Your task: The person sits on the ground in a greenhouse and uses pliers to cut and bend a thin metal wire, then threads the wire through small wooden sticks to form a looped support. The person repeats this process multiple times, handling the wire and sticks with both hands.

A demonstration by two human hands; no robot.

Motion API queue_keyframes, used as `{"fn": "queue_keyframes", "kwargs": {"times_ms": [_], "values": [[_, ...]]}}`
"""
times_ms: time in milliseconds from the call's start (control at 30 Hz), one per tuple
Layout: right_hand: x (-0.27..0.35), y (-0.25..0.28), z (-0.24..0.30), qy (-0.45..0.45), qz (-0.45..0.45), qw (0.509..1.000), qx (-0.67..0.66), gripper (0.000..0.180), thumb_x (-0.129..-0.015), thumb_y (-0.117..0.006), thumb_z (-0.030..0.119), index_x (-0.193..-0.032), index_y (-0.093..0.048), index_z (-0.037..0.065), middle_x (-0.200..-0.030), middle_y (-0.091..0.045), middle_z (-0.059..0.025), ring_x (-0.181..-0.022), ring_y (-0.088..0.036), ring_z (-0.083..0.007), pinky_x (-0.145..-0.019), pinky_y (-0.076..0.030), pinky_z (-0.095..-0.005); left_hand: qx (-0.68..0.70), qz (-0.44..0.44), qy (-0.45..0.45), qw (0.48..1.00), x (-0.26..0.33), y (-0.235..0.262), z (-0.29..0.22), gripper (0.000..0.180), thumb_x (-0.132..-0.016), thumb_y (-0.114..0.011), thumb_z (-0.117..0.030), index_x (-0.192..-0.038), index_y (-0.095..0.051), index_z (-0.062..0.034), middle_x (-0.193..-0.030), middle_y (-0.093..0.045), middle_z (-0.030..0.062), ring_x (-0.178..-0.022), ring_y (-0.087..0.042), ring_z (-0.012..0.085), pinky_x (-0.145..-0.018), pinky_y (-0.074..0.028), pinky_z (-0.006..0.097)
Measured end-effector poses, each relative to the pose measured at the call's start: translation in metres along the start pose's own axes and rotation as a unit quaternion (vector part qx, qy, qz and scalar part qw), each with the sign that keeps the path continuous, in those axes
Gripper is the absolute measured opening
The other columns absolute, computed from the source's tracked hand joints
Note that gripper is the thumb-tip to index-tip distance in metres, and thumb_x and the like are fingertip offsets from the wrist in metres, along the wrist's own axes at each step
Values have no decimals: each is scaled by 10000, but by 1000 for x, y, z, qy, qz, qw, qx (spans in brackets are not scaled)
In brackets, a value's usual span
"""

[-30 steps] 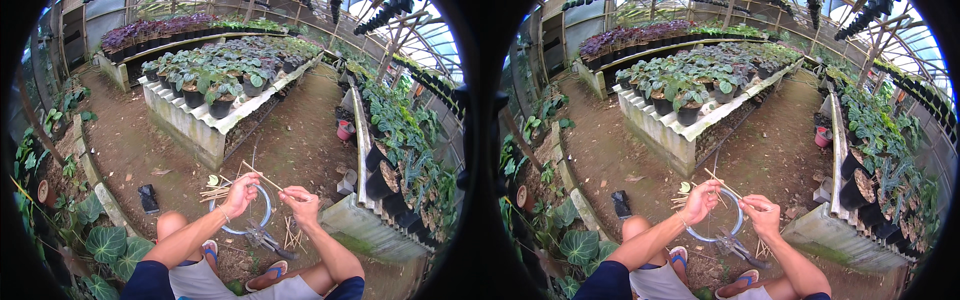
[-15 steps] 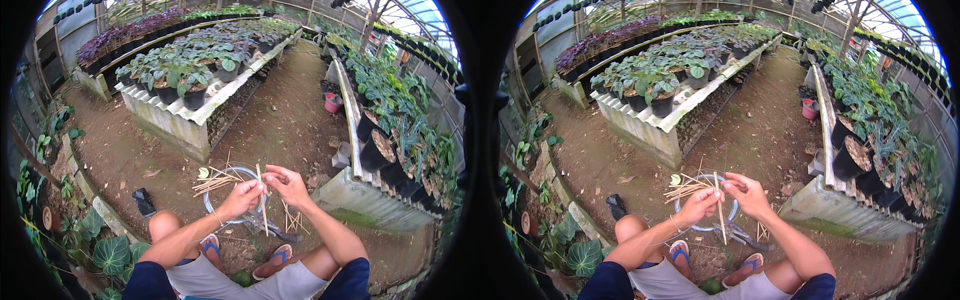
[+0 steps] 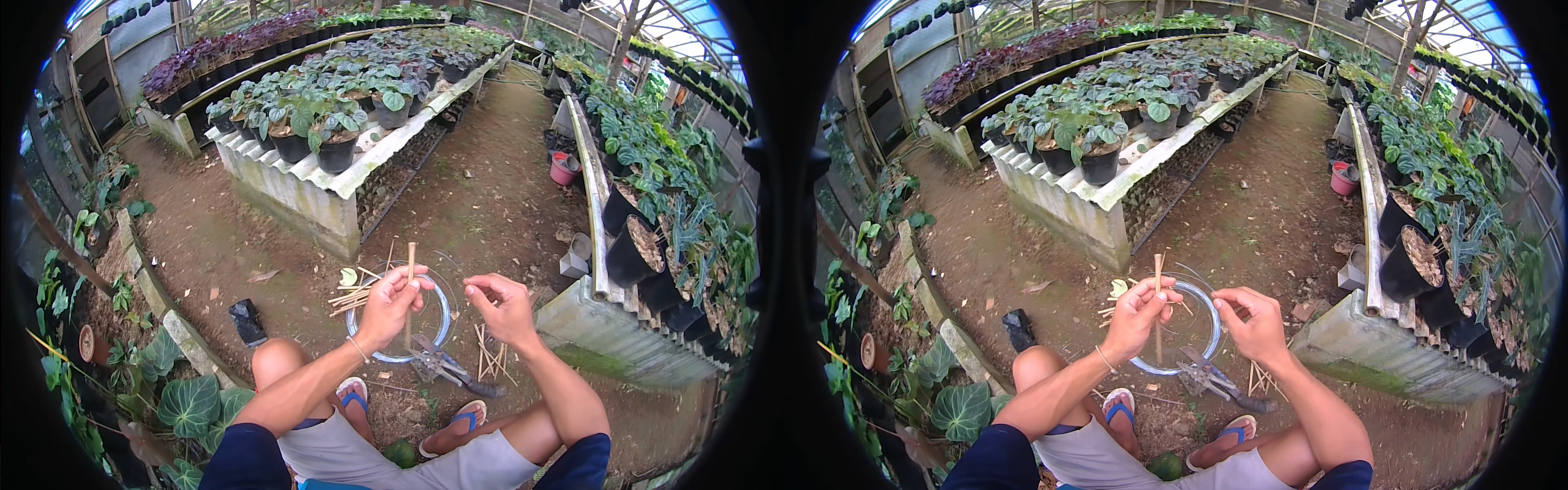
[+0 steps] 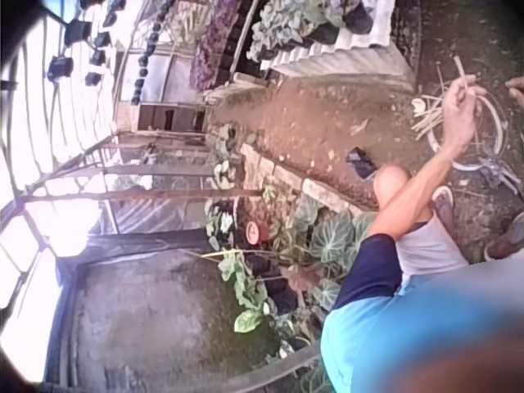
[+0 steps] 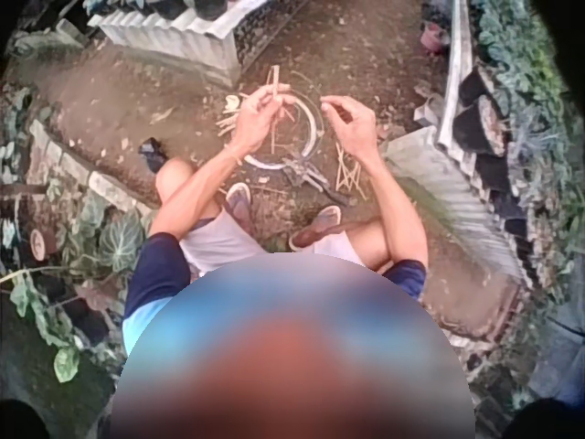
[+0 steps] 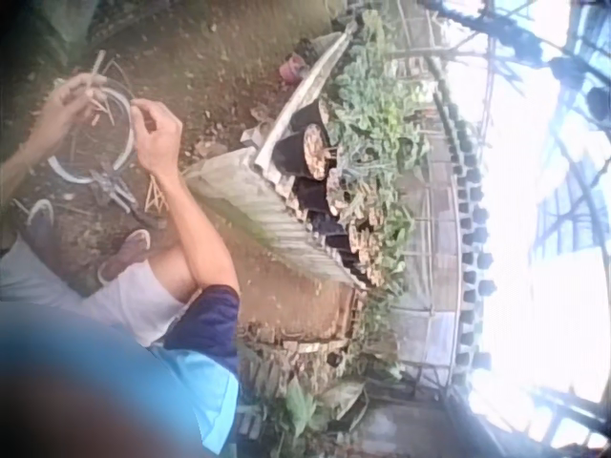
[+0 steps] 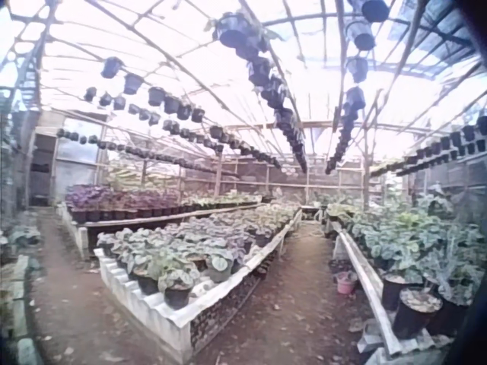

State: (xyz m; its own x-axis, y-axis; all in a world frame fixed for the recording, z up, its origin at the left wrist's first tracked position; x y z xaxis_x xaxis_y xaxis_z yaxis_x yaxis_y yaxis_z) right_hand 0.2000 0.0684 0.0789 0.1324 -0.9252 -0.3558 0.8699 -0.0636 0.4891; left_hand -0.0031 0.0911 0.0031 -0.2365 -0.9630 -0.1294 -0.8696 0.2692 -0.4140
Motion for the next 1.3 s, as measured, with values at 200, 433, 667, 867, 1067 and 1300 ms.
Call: {"fn": "queue_keyframes", "kwargs": {"times_ms": [200,433,667,867,1067,1300], "values": [[1,2,18,58,3,997,51,137,-939,-746,78,-1059,-788,25,-865,-752,-88,-688,-688,-120,-564,-510,-264,-10,-18,0,1000,-1,5,4,298,-1118,-548,-196,-1317,-644,3,-1015,-709,29,-763,-537,56,-704,-471,220],[3,6,16,58,5,996,67,125,-934,-742,71,-1040,-786,22,-832,-736,-86,-628,-652,-121,-556,-504,-265,22,-17,-2,1000,3,3,2,286,-1103,-581,-188,-1297,-627,18,-1024,-706,71,-832,-641,99,-744,-545,260],[4,9,17,75,7,994,84,119,-931,-734,55,-1032,-781,13,-820,-726,-94,-625,-655,-132,-565,-509,-277,46,-8,4,999,3,1,-1,282,-1105,-559,-156,-1336,-602,1,-1022,-707,65,-795,-622,86,-709,-520,243],[4,7,16,72,14,994,84,123,-929,-736,50,-1038,-778,11,-819,-720,-90,-639,-656,-138,-575,-511,-279,50,22,32,998,6,-4,3,277,-1102,-550,-146,-1340,-609,-16,-992,-706,32,-748,-572,54,-660,-454,201],[4,5,12,49,23,995,89,113,-944,-726,46,-1039,-775,11,-824,-714,-84,-681,-670,-135,-601,-520,-283,-18,16,17,1000,8,-8,4,266,-1099,-570,-159,-1325,-620,-29,-973,-719,11,-754,-561,39,-672,-451,195],[4,-1,-4,16,58,996,65,117,-975,-713,68,-1056,-750,-10,-865,-717,-75,-678,-684,-115,-595,-517,-277,16,31,24,999,9,-10,3,338,-1089,-587,-153,-1410,-577,-49,-972,-725,26,-753,-569,39,-672,-451,196]]}}
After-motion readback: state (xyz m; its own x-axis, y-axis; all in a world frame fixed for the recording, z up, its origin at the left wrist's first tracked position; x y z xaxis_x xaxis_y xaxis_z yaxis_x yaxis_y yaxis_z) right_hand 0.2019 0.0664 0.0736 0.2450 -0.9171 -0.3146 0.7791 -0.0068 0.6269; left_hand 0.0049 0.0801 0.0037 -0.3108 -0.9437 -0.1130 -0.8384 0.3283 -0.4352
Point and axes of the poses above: each hand's wrist, its own x-axis away from the middle knuckle, its own y-axis out of the back of the hand, z = x × y, the point moved 7 cm from there along -x, towards the middle knuckle
